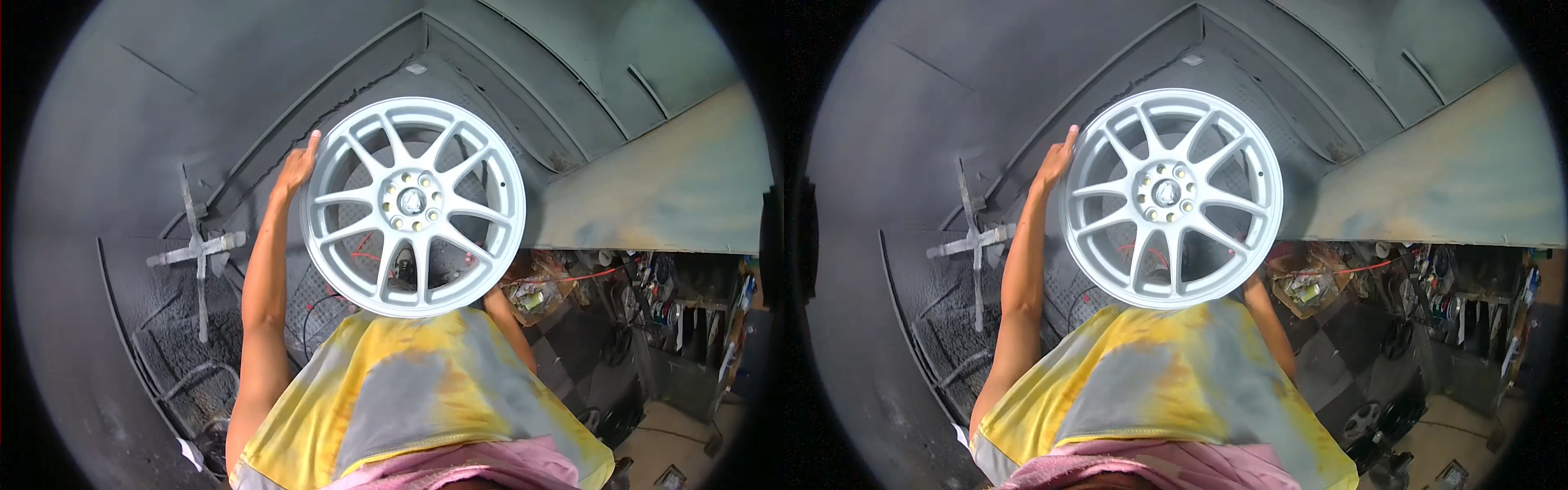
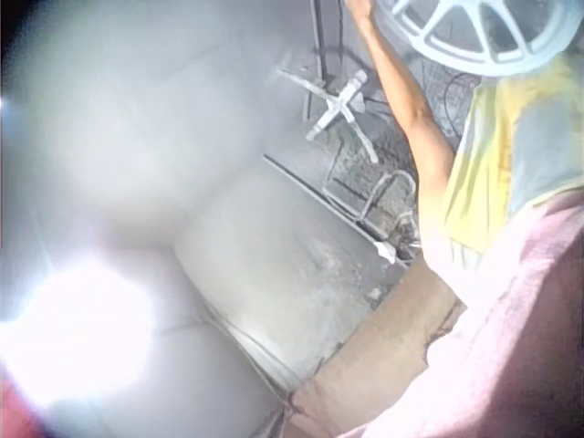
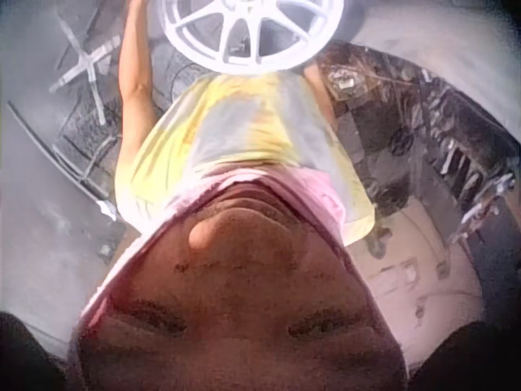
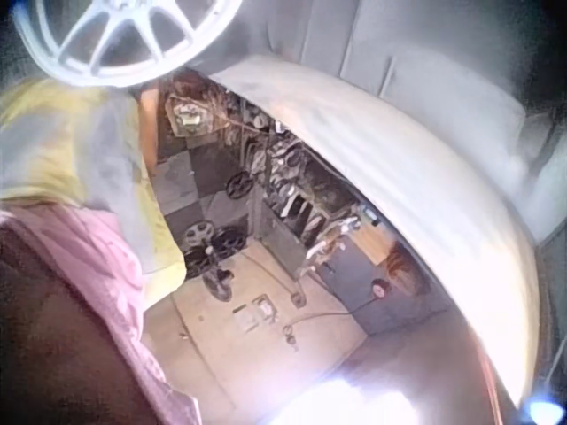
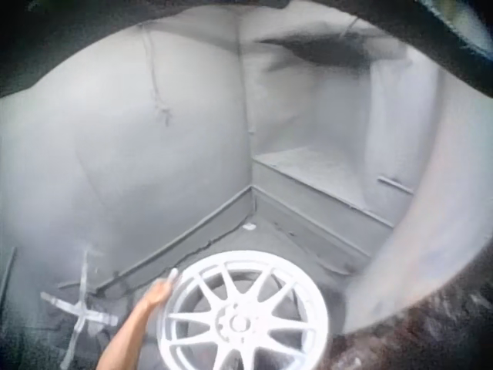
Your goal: The person prepares a car rim for painting, then uses a spray gun to apply a coating to the spokes and center of the rim in a spray booth.
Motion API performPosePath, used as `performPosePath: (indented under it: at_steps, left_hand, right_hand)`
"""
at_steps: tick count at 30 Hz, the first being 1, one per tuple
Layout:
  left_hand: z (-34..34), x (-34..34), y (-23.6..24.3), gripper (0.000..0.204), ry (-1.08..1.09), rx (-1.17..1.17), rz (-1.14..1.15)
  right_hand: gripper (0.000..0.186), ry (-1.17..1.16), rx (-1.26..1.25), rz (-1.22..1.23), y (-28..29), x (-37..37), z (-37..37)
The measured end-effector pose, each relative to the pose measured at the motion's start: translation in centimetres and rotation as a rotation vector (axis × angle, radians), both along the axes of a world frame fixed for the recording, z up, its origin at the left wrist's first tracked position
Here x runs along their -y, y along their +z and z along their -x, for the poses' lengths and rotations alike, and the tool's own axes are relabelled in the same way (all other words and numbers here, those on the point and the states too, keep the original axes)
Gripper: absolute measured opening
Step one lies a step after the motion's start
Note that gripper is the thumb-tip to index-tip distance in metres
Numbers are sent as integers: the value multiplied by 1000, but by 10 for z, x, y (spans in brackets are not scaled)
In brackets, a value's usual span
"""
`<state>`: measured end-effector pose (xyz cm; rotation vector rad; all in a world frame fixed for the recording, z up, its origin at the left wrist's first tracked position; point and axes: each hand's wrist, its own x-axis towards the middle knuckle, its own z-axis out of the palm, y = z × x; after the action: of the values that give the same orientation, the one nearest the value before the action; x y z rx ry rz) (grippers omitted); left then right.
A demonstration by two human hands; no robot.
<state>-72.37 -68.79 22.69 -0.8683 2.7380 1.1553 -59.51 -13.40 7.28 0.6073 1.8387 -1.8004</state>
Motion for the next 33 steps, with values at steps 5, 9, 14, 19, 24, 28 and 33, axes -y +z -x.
performPosePath:
  at_steps: [5, 9, 14, 19, 24, 28, 33]
  left_hand:
    - [33, -15, 1, 106, -100, 52, 89]
    - [19, -15, 3, 103, -69, -7, 169]
    - [8, -23, 91, 97, -32, -176, 125]
    - [-34, -42, 242, 91, 210, -531, 111]
    - [-91, -67, 328, 93, 479, -977, -205]
    - [-97, -73, 331, 102, 443, -1038, -812]
    - [-150, -28, 266, 98, 439, -788, -1066]
  right_hand:
    - [77, -80, -42, -42, 22, 10, -14]
    - [80, -102, -114, -50, 45, 17, -26]
    - [83, -155, -372, -39, 101, 35, 7]
    - [87, -214, -795, 75, 209, 64, 72]
    - [90, -381, -1125, 269, 321, 93, 129]
    - [93, -543, -1088, 340, 365, 83, 171]
    - [105, -228, -997, 961, 371, 76, 161]
